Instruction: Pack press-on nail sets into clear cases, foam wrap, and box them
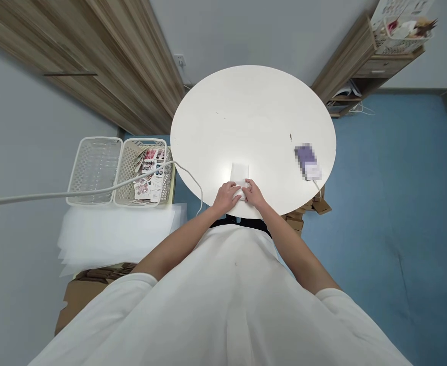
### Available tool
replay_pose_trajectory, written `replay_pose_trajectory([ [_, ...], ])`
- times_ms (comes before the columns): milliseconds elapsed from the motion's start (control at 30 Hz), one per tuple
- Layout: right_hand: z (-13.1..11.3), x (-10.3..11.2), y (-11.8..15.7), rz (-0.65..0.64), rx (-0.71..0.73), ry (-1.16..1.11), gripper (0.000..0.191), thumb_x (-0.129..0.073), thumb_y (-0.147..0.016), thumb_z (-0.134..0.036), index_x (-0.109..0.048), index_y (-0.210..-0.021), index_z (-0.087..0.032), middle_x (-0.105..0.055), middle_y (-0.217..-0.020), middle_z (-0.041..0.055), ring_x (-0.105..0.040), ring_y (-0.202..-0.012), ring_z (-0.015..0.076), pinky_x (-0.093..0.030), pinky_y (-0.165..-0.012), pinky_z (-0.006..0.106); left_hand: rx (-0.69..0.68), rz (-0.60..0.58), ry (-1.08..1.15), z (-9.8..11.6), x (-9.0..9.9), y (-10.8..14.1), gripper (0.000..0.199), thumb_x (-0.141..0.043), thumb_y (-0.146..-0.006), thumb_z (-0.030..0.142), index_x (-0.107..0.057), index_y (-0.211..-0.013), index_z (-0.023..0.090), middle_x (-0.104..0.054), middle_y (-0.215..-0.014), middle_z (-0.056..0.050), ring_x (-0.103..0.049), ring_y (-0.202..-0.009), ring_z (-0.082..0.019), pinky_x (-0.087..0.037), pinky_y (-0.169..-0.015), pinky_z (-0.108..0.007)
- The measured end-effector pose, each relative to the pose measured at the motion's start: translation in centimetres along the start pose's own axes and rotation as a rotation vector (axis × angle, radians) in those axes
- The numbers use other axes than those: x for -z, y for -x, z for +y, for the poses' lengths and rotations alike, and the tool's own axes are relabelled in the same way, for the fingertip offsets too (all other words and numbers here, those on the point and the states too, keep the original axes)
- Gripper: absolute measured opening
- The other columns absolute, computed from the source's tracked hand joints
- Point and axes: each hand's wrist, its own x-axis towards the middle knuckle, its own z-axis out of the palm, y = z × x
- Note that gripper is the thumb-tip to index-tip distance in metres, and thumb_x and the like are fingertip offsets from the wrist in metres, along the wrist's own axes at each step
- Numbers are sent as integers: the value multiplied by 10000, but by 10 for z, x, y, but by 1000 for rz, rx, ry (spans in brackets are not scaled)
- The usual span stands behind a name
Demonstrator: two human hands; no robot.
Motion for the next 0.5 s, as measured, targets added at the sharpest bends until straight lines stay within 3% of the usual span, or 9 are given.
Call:
replay_pose_trajectory([
  [200,9,5,11,-16,122,76,588,-487,-770,-224,-279,-1320,-212,-475,-741,-43,-514,-579,108,-489,-658,308,-31,-61,-143,5,-10,-9,407,-527,-809,349,-514,-1196,224,-461,-1262,-113,-391,-1195,-283,-338,-973,-445],
  [267,8,8,18,26,204,230,669,-500,-748,-196,-230,-1360,-207,-502,-954,36,-539,-715,133,-492,-716,337,-34,-65,-162,5,-10,-7,437,-540,-796,360,-504,-1210,224,-434,-1301,-116,-366,-1225,-293,-308,-999,-453],
  [367,1,11,25,7,364,527,702,-527,-732,-177,-237,-1370,-221,-355,-1290,130,-489,-1034,219,-473,-803,378,-18,-74,-170,5,-7,-7,467,-558,-776,365,-499,-1215,217,-366,-1371,-121,-296,-1283,-315,-280,-1023,-461],
  [500,-11,6,19,-69,369,833,749,-588,-696,-135,-246,-1358,-215,-275,-1398,137,-404,-1155,291,-449,-844,429,11,-124,-130,7,-2,-13,467,-566,-763,366,-490,-1199,220,-368,-1381,-111,-283,-1300,-310,-287,-1029,-463],
])
